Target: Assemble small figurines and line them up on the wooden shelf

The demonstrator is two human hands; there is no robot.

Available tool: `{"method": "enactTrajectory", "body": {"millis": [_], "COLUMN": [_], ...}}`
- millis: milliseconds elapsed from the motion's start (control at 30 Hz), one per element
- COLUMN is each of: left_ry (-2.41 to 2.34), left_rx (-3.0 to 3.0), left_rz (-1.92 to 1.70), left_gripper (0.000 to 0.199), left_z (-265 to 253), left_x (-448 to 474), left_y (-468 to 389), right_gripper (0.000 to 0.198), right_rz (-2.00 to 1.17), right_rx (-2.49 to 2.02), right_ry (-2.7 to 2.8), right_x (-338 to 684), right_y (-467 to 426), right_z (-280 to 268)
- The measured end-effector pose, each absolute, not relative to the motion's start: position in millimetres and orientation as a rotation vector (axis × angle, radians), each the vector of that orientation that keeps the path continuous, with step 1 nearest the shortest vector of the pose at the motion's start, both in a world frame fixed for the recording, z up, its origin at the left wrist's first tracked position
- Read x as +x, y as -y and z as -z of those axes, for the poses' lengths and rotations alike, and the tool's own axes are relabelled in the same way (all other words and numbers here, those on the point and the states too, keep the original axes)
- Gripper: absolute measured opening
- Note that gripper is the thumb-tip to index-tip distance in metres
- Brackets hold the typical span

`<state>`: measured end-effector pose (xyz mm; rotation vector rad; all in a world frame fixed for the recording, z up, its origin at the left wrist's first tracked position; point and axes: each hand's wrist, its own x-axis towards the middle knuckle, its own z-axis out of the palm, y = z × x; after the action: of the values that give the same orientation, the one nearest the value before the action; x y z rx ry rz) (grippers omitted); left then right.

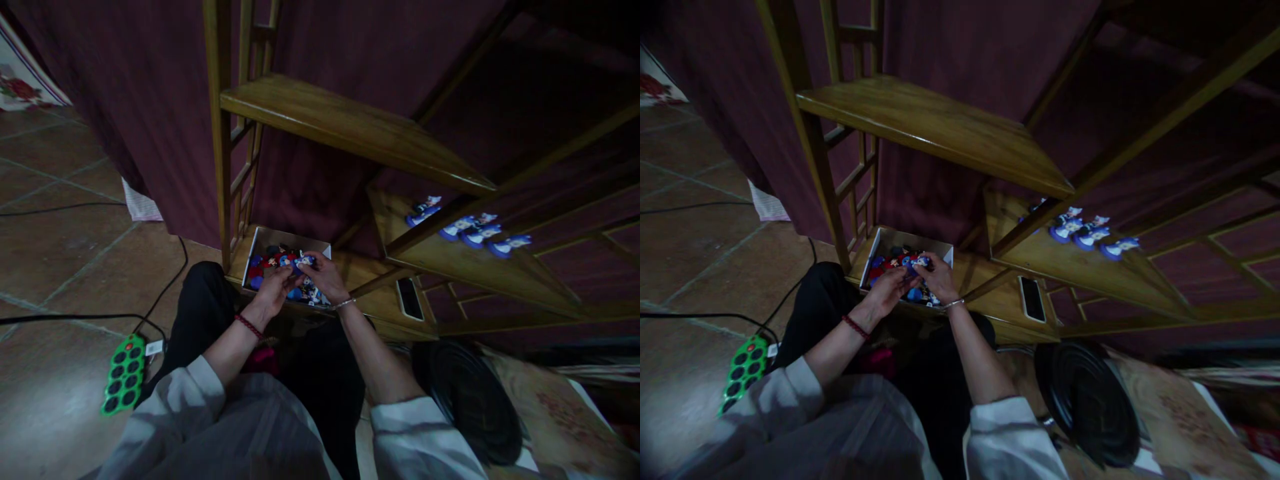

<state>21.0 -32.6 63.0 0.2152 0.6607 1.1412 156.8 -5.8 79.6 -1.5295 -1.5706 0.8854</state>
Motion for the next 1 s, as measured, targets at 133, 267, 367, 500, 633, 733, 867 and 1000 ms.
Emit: {"method": "enactTrajectory", "body": {"millis": [133, 267, 367, 500, 633, 733, 867, 1000], "left_ry": [-0.671, -0.698, -0.717, -0.732, -0.765, -0.784, -0.811, -0.842], "left_rx": [0.208, 0.199, 0.197, 0.210, 0.234, 0.253, 0.248, 0.241], "left_rz": [-1.165, -1.183, -1.192, -1.194, -1.191, -1.182, -1.185, -1.195], "left_gripper": [0.002, 0.006, 0.008, 0.009, 0.010, 0.008, 0.011, 0.016], "left_z": [-66, -68, -68, -70, -72, -74, -75, -76], "left_x": [20, 20, 21, 22, 24, 24, 25, 26], "left_y": [31, 32, 33, 33, 34, 35, 36, 38], "right_gripper": [0.034, 0.036, 0.034, 0.032, 0.030, 0.029, 0.028, 0.025], "right_rz": [-0.813, -0.879, -0.902, -0.862, -0.792, -0.740, -0.667, -0.589], "right_rx": [-1.511, -1.423, -1.388, -1.428, -1.475, -1.509, -1.553, -1.542], "right_ry": [1.645, 1.633, 1.595, 1.581, 1.613, 1.656, 1.721, 1.761], "right_x": [154, 152, 150, 149, 150, 150, 150, 149], "right_y": [6, 9, 13, 16, 17, 18, 20, 23], "right_z": [-80, -79, -77, -79, -83, -86, -87, -89]}}
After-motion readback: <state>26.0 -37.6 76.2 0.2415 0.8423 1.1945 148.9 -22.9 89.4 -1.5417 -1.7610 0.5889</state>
